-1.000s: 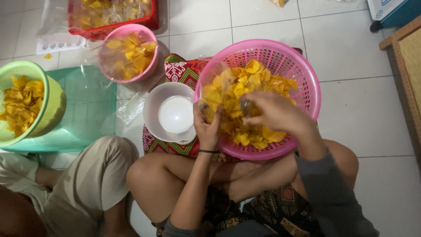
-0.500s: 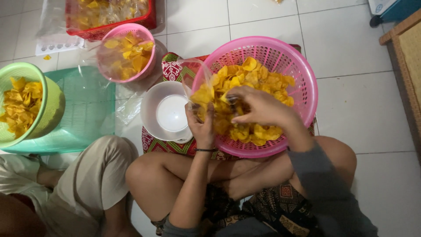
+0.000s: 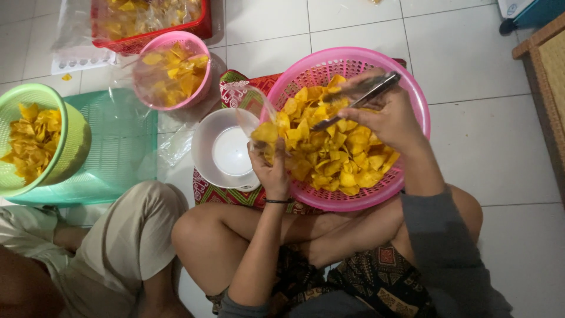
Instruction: The person uses tongs to transfer fried chips from a large pink basket into a plastic bag, repeating the action for multiple bags while sitting on the floor.
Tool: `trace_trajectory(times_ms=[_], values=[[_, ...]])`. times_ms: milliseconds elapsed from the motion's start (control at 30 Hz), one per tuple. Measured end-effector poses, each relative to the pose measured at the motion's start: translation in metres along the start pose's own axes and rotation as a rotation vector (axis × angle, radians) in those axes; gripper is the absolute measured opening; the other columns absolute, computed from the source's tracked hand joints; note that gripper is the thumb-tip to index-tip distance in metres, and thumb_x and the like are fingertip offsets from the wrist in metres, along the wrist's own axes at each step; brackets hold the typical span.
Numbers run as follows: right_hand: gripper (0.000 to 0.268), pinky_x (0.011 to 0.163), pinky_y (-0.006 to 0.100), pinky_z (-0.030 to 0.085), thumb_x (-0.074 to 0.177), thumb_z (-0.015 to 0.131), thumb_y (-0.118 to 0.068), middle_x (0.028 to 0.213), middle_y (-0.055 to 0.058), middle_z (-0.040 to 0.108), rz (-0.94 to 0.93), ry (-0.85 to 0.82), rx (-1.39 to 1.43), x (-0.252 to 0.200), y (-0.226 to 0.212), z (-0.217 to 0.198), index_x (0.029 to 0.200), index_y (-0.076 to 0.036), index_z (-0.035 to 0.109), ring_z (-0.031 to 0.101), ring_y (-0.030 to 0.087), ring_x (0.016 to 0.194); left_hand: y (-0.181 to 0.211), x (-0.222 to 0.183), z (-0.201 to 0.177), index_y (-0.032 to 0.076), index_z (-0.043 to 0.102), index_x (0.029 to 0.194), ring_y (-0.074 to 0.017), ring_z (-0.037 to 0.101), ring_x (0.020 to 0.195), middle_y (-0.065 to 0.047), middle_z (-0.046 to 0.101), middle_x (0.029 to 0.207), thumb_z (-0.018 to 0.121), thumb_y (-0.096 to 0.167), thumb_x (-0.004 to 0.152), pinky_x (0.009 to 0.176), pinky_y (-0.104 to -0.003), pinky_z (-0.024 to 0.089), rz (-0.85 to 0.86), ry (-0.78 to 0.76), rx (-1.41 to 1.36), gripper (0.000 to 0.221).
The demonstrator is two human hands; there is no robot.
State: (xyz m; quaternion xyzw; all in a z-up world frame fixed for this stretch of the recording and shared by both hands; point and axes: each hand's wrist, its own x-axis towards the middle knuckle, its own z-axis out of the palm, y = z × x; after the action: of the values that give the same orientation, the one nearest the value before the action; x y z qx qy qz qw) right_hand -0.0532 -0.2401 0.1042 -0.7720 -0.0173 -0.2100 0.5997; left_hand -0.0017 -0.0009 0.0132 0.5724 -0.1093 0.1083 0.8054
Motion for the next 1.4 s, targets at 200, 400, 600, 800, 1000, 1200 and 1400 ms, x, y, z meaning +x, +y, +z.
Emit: trace_trajectory(times_ms=[200,400,600,800,1000,1200,1400], values=[[0.068,0.106,0.031,0.059,0.082,0.098,-0.014,0.129,0.009,0.068,0.078,0.047,0.215,0.014,0.046,0.064,0.139,-0.005,0.063,0.067,0.016,0.116,-0.022,-0.003,-0.011,0.01,0.061,0.128,-0.0022,0.065,0.084,0.001,0.072,0.11,0.072,0.004,0.104,0.072,-0.023,0.058,0.061,0.008,-0.006,0.027],[0.034,0.091,0.036,0.065,0.09,0.09,-0.008,0.109,0.014,0.078,0.091,-0.001,0.142,0.009,0.046,0.087,0.12,-0.005,0.074,0.076,0.022,0.107,-0.011,-0.006,-0.003,0.011,0.062,0.121,-0.004,0.066,0.072,0.001,0.071,0.1,0.071,0.002,0.103,0.067,-0.024,0.06,0.008,-0.039,0.005,0.023],[0.029,0.088,0.029,0.066,0.097,0.084,-0.014,0.111,0.015,0.079,0.175,0.148,0.272,0.007,0.027,0.038,0.119,-0.003,0.07,0.078,0.019,0.103,-0.012,0.001,-0.004,0.01,0.063,0.121,-0.0014,0.063,0.074,0.001,0.071,0.101,0.073,0.0,0.101,0.065,-0.023,0.057,0.023,-0.035,0.036,0.025],[0.054,0.097,0.032,0.065,0.086,0.091,-0.006,0.122,0.017,0.072,0.19,0.129,0.29,0.005,0.015,0.006,0.132,0.002,0.064,0.076,0.022,0.11,-0.018,0.001,-0.008,0.012,0.062,0.123,0.0005,0.062,0.072,0.004,0.07,0.102,0.076,0.003,0.099,0.063,-0.019,0.058,-0.019,-0.043,0.05,0.029],[0.059,0.102,0.03,0.063,0.087,0.091,-0.008,0.127,0.014,0.072,0.162,0.142,0.278,0.007,0.009,-0.01,0.137,-0.004,0.061,0.074,0.019,0.116,-0.03,0.001,-0.013,0.012,0.063,0.125,-0.0009,0.064,0.079,0.001,0.072,0.107,0.076,0.004,0.1,0.064,-0.021,0.058,-0.004,-0.034,0.082,0.029],[0.067,0.109,0.034,0.055,0.082,0.091,0.002,0.133,0.013,0.067,0.114,0.078,0.117,0.004,0.017,-0.001,0.142,0.001,0.06,0.066,0.022,0.126,-0.032,0.003,-0.016,0.01,0.063,0.126,-0.0023,0.066,0.084,0.001,0.071,0.107,0.076,0.001,0.099,0.068,-0.022,0.058,-0.014,-0.029,0.073,0.031],[0.042,0.097,0.034,0.061,0.09,0.088,0.004,0.122,0.018,0.073,0.006,0.182,0.067,0.009,0.023,0.003,0.128,0.001,0.069,0.073,0.026,0.115,-0.015,-0.004,-0.007,0.009,0.062,0.127,-0.005,0.066,0.094,0.001,0.072,0.112,0.077,0.006,0.1,0.078,-0.026,0.059,-0.032,-0.026,0.056,0.031]])
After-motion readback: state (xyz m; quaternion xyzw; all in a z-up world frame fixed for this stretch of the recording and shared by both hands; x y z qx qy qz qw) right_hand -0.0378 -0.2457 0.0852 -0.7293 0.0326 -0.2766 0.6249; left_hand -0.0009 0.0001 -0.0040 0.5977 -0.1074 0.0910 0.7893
